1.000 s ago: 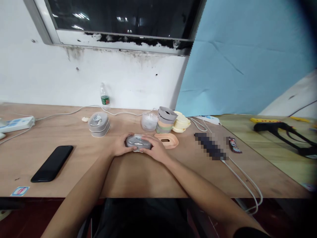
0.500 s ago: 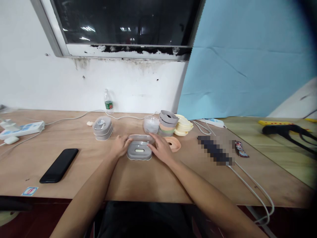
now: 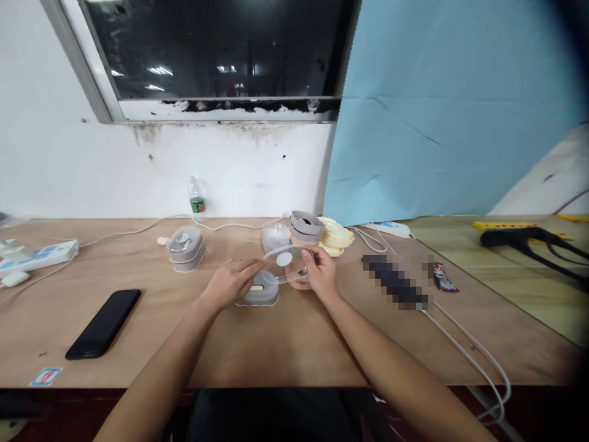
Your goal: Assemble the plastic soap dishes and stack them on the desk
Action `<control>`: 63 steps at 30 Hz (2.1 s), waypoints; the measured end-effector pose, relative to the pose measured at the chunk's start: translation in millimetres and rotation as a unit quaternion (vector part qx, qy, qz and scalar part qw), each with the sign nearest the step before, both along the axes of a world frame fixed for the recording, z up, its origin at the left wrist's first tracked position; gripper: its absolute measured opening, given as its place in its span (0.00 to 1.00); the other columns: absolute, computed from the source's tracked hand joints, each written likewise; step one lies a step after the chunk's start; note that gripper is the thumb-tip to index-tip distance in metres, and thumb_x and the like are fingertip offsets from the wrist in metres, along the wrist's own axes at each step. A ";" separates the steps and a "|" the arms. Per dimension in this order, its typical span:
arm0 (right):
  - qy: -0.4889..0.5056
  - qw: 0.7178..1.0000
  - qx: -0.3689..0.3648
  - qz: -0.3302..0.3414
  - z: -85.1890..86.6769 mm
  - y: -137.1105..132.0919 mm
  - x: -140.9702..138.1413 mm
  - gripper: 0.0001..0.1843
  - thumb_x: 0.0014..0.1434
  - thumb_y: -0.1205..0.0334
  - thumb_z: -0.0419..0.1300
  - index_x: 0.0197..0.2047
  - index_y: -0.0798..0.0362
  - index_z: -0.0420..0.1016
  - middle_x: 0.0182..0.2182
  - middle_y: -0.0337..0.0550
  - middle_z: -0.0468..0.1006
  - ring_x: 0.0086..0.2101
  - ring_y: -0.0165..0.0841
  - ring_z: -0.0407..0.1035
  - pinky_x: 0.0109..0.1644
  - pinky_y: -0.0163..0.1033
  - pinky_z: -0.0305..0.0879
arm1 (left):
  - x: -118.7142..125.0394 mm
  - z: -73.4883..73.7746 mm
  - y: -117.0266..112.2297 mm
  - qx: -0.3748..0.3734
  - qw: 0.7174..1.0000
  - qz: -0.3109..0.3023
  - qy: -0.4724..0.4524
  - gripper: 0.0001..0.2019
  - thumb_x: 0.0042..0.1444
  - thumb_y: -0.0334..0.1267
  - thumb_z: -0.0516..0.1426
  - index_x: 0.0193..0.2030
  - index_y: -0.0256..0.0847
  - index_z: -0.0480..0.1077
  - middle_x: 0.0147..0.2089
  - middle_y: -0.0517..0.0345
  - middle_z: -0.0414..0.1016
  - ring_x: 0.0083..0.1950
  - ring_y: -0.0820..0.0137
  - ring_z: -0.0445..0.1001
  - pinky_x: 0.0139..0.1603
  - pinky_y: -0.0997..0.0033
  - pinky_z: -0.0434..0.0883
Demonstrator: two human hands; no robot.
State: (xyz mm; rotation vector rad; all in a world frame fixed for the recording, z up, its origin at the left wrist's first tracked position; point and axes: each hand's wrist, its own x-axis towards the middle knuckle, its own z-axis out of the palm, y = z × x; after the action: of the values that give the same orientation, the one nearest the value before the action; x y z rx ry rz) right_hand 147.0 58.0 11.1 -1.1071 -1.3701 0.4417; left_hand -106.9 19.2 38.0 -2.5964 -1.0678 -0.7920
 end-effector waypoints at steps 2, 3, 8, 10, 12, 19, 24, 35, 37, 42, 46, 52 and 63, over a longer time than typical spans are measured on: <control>0.009 0.999 -0.024 0.022 -1.2 4.2 2.5 0.19 0.56 0.46 0.56 0.39 0.54 0.74 0.33 0.45 0.78 0.31 0.34 0.71 0.35 0.39 0.68 | 1.0 5.6 1.3 -0.013 1.000 -0.009 0.020 0.19 0.64 0.37 0.47 0.61 0.48 0.62 0.57 0.50 0.71 0.49 0.64 0.73 0.45 0.64 0.68; 0.010 0.999 -0.036 0.031 -2.1 6.2 3.3 0.19 0.56 0.46 0.57 0.39 0.54 0.75 0.32 0.45 0.78 0.30 0.34 0.71 0.35 0.39 0.68 | 2.1 9.0 2.2 -0.020 0.999 -0.011 0.029 0.18 0.64 0.38 0.47 0.60 0.48 0.63 0.58 0.50 0.70 0.50 0.64 0.73 0.46 0.63 0.69; 0.059 0.995 -0.049 0.057 -2.9 12.3 7.3 0.22 0.53 0.45 0.59 0.42 0.54 0.74 0.30 0.44 0.77 0.27 0.33 0.69 0.29 0.36 0.66 | 9.1 28.7 5.3 -0.091 0.995 -0.046 0.017 0.11 0.62 0.44 0.52 0.45 0.47 0.73 0.63 0.53 0.63 0.51 0.62 0.73 0.51 0.60 0.68; 0.074 0.996 -0.031 0.039 -0.8 12.4 10.3 0.24 0.55 0.44 0.58 0.46 0.54 0.72 0.32 0.44 0.76 0.27 0.32 0.69 0.28 0.36 0.65 | 9.8 35.4 6.7 -0.144 0.987 -0.057 -0.028 0.10 0.61 0.45 0.53 0.40 0.46 0.74 0.58 0.54 0.69 0.50 0.62 0.73 0.51 0.62 0.69; 0.057 0.998 -0.004 0.011 1.0 11.8 13.4 0.23 0.56 0.45 0.57 0.47 0.53 0.71 0.34 0.45 0.76 0.29 0.33 0.69 0.31 0.36 0.66 | 9.4 40.3 10.7 -0.184 0.978 -0.038 -0.093 0.10 0.59 0.46 0.54 0.38 0.46 0.74 0.52 0.55 0.74 0.52 0.61 0.73 0.52 0.63 0.69; -0.105 0.994 0.014 0.011 -5.3 6.9 12.8 0.16 0.59 0.50 0.54 0.41 0.53 0.74 0.28 0.41 0.75 0.27 0.31 0.66 0.33 0.36 0.63 | 32.1 47.1 62.7 -0.108 0.960 0.156 -0.206 0.10 0.56 0.46 0.57 0.40 0.45 0.73 0.43 0.53 0.78 0.45 0.57 0.76 0.47 0.59 0.69; -0.183 0.982 0.041 0.023 -8.0 1.9 11.3 0.13 0.60 0.54 0.54 0.39 0.51 0.76 0.28 0.40 0.76 0.27 0.30 0.66 0.33 0.35 0.61 | 65.9 41.2 99.5 -0.125 0.955 0.230 -0.138 0.14 0.57 0.46 0.56 0.46 0.44 0.73 0.43 0.51 0.79 0.44 0.58 0.76 0.47 0.60 0.68; -0.253 0.963 0.080 0.034 0.8 -7.6 5.5 0.10 0.58 0.58 0.57 0.38 0.50 0.77 0.25 0.38 0.78 0.25 0.28 0.67 0.34 0.33 0.61 | 45.1 13.3 66.9 -0.169 0.961 0.153 -0.159 0.28 0.60 0.55 0.48 0.61 0.41 0.62 0.59 0.48 0.69 0.58 0.58 0.69 0.57 0.60 0.64; -0.262 0.960 0.083 0.046 1.9 -9.2 3.0 0.09 0.58 0.58 0.57 0.38 0.49 0.77 0.25 0.37 0.78 0.24 0.28 0.67 0.34 0.33 0.61 | 29.7 5.2 49.7 -0.222 0.963 0.086 -0.127 0.31 0.57 0.58 0.50 0.61 0.42 0.62 0.61 0.49 0.67 0.61 0.58 0.66 0.60 0.59 0.62; -0.267 0.957 0.078 0.079 -1.9 -7.0 -0.8 0.10 0.60 0.58 0.55 0.40 0.50 0.76 0.27 0.38 0.78 0.25 0.28 0.68 0.33 0.33 0.60 | 2.1 -19.0 20.5 -0.317 0.947 0.040 -0.032 0.47 0.36 0.61 0.64 0.63 0.45 0.60 0.65 0.47 0.61 0.64 0.47 0.60 0.61 0.49 0.60; -0.268 0.958 0.070 0.079 -8.2 -3.3 -1.2 0.10 0.60 0.57 0.55 0.39 0.50 0.76 0.28 0.38 0.78 0.25 0.28 0.67 0.32 0.34 0.60 | -2.6 -34.1 19.9 -0.321 0.943 -0.002 -0.093 0.46 0.36 0.56 0.66 0.63 0.46 0.60 0.61 0.49 0.65 0.59 0.51 0.66 0.59 0.52 0.64; -0.279 0.955 0.046 0.084 -12.3 -2.8 -2.2 0.13 0.59 0.61 0.55 0.47 0.49 0.74 0.29 0.38 0.78 0.27 0.30 0.69 0.34 0.35 0.63 | 0.1 -34.1 19.5 -0.299 0.931 -0.016 -0.207 0.40 0.42 0.51 0.65 0.62 0.43 0.60 0.60 0.48 0.66 0.59 0.54 0.67 0.59 0.53 0.64; -0.267 0.956 0.091 0.075 -12.4 -5.6 -5.5 0.08 0.56 0.63 0.57 0.39 0.49 0.76 0.26 0.38 0.78 0.26 0.31 0.70 0.33 0.35 0.63 | 14.1 -40.8 14.1 -0.389 0.824 -0.119 -0.395 0.33 0.47 0.48 0.64 0.58 0.38 0.64 0.59 0.46 0.69 0.58 0.55 0.67 0.60 0.56 0.63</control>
State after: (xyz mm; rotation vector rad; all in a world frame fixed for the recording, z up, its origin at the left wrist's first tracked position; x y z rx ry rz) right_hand 141.5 52.4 -1.3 -1.0101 -1.9377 0.1168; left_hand -92.8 33.3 -2.8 -3.1569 -1.5312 -1.9736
